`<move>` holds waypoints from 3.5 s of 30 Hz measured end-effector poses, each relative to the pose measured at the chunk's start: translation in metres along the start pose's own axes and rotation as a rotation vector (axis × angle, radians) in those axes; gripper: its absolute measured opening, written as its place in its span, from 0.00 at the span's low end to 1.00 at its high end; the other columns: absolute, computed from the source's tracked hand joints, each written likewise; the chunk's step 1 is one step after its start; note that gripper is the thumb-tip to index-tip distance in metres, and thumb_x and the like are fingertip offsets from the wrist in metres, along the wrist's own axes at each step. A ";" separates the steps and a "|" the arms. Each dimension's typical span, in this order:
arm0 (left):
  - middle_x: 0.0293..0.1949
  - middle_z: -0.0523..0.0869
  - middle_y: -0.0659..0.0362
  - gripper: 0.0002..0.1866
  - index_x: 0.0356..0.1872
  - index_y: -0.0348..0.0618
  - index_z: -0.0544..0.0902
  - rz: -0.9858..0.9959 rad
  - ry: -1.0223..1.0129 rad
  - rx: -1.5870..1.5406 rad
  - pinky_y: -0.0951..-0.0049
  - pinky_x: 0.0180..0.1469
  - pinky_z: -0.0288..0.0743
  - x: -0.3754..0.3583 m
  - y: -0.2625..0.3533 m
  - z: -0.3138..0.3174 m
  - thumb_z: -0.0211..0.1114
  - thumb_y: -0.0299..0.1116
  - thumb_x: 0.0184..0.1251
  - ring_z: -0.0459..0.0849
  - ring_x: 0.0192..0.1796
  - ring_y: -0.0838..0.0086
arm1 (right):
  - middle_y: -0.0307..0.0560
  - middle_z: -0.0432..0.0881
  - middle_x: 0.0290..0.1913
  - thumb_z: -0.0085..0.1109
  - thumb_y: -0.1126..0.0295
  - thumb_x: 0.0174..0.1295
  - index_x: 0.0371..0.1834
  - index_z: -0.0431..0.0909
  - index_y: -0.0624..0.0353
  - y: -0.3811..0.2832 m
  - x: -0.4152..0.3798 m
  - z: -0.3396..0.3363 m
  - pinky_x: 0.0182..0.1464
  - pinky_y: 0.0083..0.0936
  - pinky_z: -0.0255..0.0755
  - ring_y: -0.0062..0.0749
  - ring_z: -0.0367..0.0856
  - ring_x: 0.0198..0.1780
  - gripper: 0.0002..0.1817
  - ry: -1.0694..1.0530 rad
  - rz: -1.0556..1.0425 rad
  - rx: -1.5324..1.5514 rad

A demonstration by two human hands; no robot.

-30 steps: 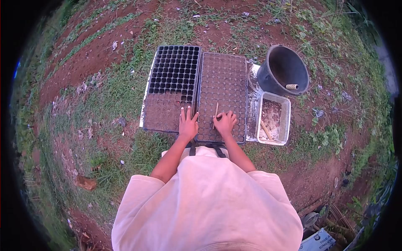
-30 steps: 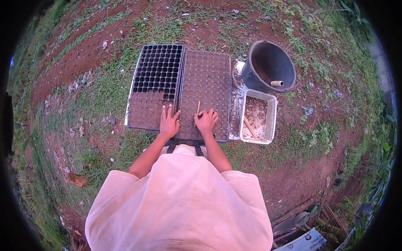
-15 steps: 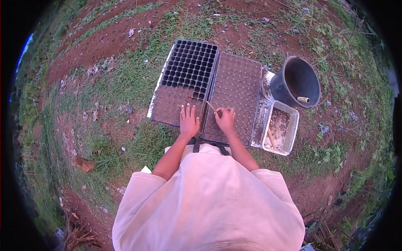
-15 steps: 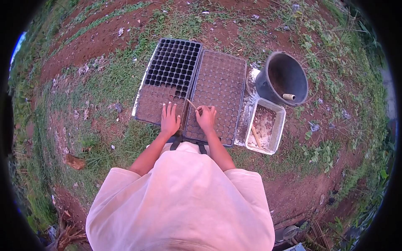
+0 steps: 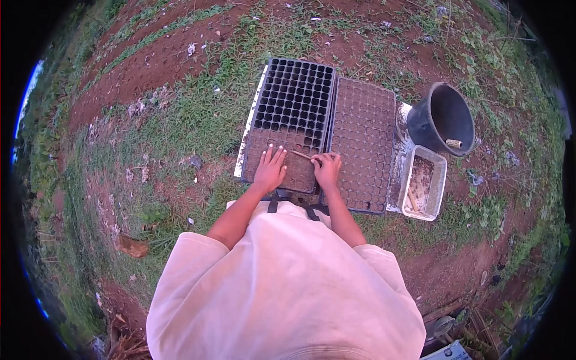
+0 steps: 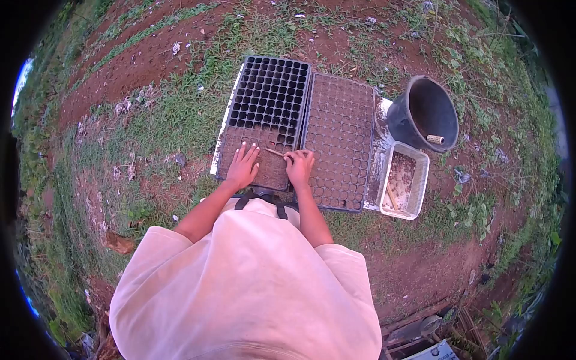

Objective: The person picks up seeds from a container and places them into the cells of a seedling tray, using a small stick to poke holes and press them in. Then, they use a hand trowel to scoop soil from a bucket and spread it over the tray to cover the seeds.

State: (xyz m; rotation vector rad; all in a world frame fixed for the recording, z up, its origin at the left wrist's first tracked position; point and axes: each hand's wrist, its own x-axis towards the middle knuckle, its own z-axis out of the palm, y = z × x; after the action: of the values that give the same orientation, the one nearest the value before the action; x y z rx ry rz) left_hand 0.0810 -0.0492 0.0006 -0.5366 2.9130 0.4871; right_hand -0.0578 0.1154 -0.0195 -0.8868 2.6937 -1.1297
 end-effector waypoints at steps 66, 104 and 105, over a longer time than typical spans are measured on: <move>0.76 0.54 0.56 0.30 0.73 0.44 0.59 0.266 -0.071 -0.001 0.54 0.78 0.43 0.035 -0.046 -0.009 0.48 0.38 0.71 0.43 0.79 0.55 | 0.45 0.83 0.38 0.55 0.79 0.60 0.48 0.82 0.53 -0.026 0.009 0.012 0.50 0.30 0.71 0.37 0.76 0.45 0.15 0.151 0.198 0.259; 0.78 0.49 0.55 0.33 0.73 0.57 0.62 0.147 -0.147 0.159 0.46 0.76 0.43 0.046 -0.035 -0.021 0.57 0.35 0.65 0.41 0.79 0.52 | 0.49 0.75 0.38 0.66 0.70 0.52 0.39 0.83 0.50 -0.048 0.026 0.027 0.47 0.37 0.74 0.45 0.77 0.42 0.10 0.152 0.092 0.019; 0.78 0.49 0.55 0.33 0.73 0.57 0.62 0.145 -0.146 0.157 0.46 0.76 0.43 0.046 -0.035 -0.022 0.57 0.35 0.65 0.41 0.79 0.52 | 0.49 0.76 0.37 0.66 0.69 0.53 0.39 0.83 0.49 -0.048 0.027 0.027 0.47 0.38 0.74 0.46 0.77 0.42 0.10 0.167 0.091 0.013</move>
State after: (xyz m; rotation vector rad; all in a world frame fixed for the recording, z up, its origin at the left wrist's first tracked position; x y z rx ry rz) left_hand 0.0496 -0.1020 0.0027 -0.2589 2.8295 0.2972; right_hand -0.0496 0.0566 -0.0032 -0.6893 2.8213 -1.2521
